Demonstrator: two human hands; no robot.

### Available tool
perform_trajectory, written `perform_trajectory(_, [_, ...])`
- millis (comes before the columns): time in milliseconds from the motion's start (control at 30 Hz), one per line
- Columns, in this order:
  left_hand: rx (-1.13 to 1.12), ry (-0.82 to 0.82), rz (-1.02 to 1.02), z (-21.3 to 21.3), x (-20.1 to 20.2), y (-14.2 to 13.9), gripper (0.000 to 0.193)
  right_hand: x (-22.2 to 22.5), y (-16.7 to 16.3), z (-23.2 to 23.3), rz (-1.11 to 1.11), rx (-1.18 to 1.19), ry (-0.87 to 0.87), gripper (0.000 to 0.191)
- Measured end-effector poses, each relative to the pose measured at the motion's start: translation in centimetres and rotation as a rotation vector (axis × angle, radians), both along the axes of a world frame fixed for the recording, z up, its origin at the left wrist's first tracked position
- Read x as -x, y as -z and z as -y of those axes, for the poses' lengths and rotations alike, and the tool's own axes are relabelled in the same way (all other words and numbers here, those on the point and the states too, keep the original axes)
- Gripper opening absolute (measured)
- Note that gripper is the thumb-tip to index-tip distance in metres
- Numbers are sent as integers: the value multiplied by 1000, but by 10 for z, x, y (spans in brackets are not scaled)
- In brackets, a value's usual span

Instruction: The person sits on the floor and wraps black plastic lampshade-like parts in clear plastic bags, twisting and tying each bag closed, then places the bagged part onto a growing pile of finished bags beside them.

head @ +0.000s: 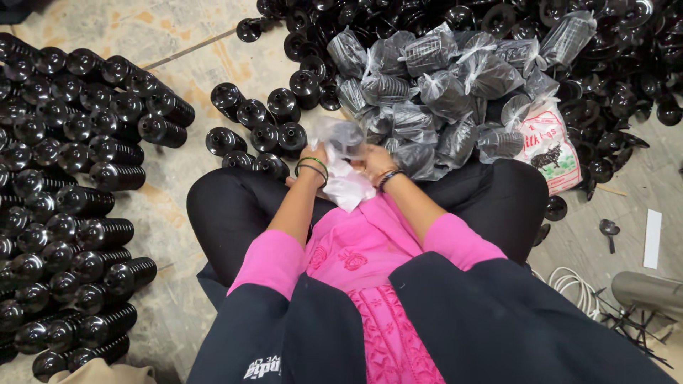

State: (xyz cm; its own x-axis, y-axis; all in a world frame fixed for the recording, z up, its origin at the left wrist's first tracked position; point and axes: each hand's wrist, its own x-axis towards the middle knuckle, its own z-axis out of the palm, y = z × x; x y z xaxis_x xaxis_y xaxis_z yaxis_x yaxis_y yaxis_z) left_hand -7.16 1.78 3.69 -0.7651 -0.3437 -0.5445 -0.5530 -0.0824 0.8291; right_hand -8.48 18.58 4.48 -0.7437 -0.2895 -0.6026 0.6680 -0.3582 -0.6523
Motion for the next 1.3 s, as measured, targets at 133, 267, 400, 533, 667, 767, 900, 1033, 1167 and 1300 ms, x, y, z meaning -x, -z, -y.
perform_trajectory(133, [-584,-135,-272,1,1,-8,26,2,-27,-17,-312,18,-14,17])
perform_trajectory(267, [-952,266,-356,22,-12,-37,22,-6,-57,-32,-780,-97,-87,13])
perform_trajectory(400, [-886,739,-449,41,-22,-70,21,-16,-91,-46,-693,188,-230,10])
perform_trajectory(533, [-501,732,-399,54,-39,-116,26,-17,-136,-68,-699,156,-345,11])
perform_trajectory(667, [352,845,-855,68,-55,-162,22,-13,-175,-108,-1212,-534,-491,13])
perform_trajectory(767, [485,785,-446,57,-51,-170,28,-12,-180,-106,-988,-835,-552,14])
perform_trajectory(900, [-440,355,-162,21,-30,-151,26,-30,-179,-80,-1415,-1076,-337,10])
perform_trajectory(1033, [-706,376,-232,-2,-32,-135,21,-58,-186,-61,-1567,-802,-459,11])
perform_trajectory(1167, [-738,681,-288,-2,-52,-148,18,-61,-193,-63,-1345,-783,-302,11])
perform_trajectory(1300, [-501,776,-426,-6,-68,-165,16,-58,-187,-61,-938,-329,-230,12])
